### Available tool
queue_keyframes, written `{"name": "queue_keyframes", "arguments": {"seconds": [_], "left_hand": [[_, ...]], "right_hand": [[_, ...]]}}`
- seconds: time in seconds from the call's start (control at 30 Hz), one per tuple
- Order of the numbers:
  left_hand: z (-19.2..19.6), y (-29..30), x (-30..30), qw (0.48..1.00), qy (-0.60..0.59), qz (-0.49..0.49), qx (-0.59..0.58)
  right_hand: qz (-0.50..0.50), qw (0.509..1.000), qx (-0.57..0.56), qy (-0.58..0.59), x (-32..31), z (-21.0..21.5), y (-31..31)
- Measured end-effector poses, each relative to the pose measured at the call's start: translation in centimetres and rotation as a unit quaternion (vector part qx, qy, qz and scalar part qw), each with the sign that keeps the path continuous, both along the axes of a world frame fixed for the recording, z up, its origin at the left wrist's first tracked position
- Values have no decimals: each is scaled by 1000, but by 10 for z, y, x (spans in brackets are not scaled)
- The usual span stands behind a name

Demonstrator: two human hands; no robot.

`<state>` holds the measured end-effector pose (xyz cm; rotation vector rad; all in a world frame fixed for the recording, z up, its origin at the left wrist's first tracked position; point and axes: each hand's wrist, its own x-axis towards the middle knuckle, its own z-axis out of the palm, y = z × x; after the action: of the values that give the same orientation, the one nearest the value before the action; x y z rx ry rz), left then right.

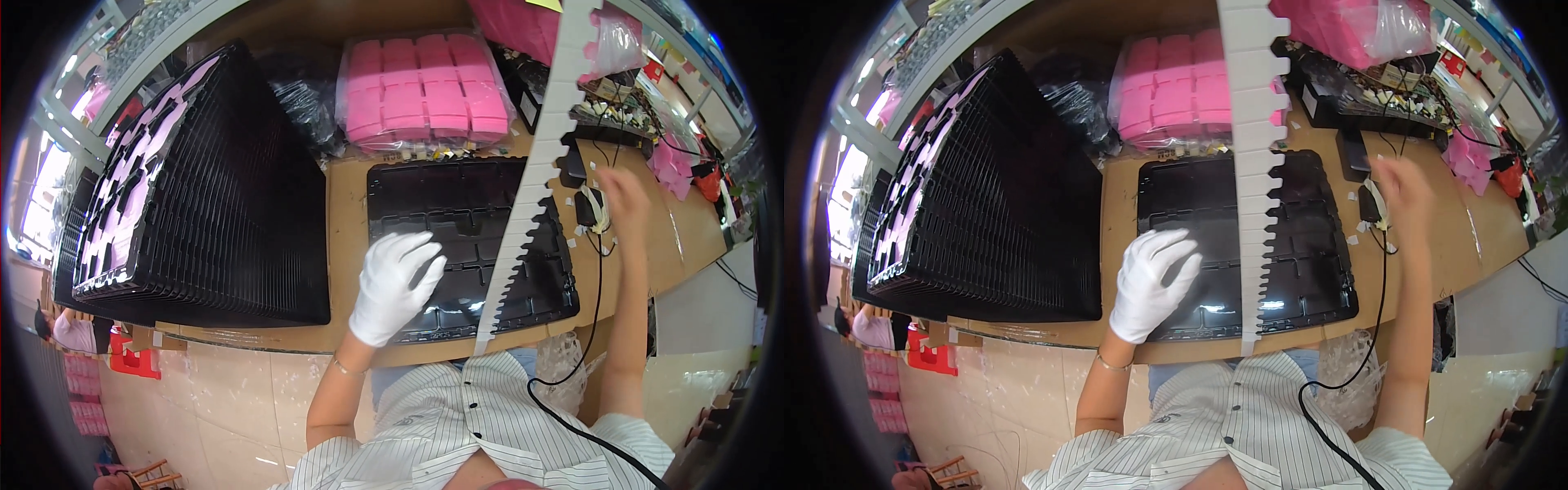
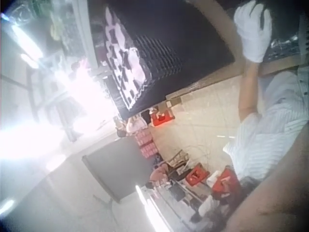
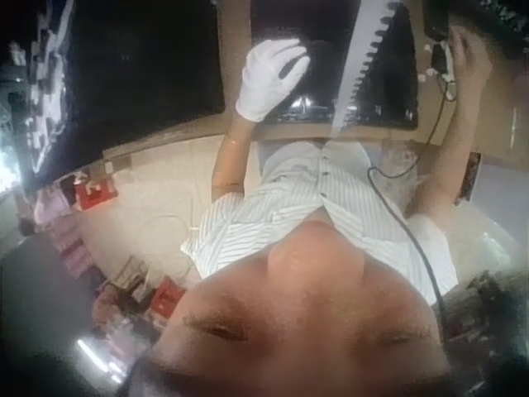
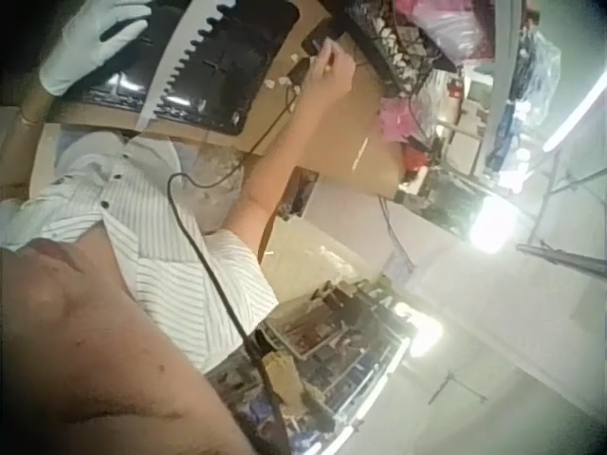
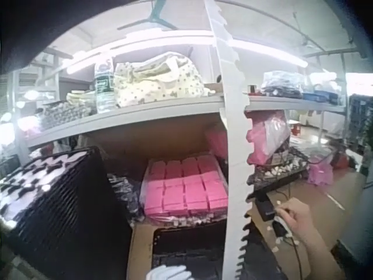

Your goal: The person places pink foam inserts into the slots of a black plastic tray by hand, for product packaging.

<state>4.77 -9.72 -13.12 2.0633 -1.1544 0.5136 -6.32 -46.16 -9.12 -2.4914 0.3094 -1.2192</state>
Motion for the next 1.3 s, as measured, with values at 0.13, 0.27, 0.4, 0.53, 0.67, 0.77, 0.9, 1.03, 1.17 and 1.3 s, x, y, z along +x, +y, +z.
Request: {"name": "queue_keyframes", "arguments": {"seconds": [0.13, 0.27, 0.4, 0.53, 0.67, 0.77, 0.9, 1.03, 1.17, 1.3], "left_hand": [[9, -30, 13, 997, -23, -69, -41], [3, -21, 22, 999, 1, -45, -23], [-2, -19, 33, 1000, 1, -23, -10], [14, -51, 51, 996, -18, -69, -54], [11, -82, 84, 993, 35, -99, -49], [10, -121, 97, 990, 34, -135, -6], [-10, -171, 122, 984, -55, -169, 18], [-35, -214, 147, 980, -199, 4, -8], [-37, -204, 166, 982, -4, -94, 165], [-23, -172, 116, 904, 348, -224, 106]], "right_hand": [[141, 973, -141, 113, 143, -37, -26], [95, 963, -206, 146, 200, -57, -34], [180, 939, -271, 109, 200, -27, -11], [193, 950, -130, 209, 212, -14, -44], [264, 867, 229, 356, 236, 18, -41], [246, 885, 200, 342, 249, -2, -84], [230, 949, 110, 187, 244, 17, -48], [176, 984, 26, 7, 196, 13, -9], [251, 944, 213, 16, 127, -2, 13], [353, 765, 535, 73, 82, -12, 10]]}}
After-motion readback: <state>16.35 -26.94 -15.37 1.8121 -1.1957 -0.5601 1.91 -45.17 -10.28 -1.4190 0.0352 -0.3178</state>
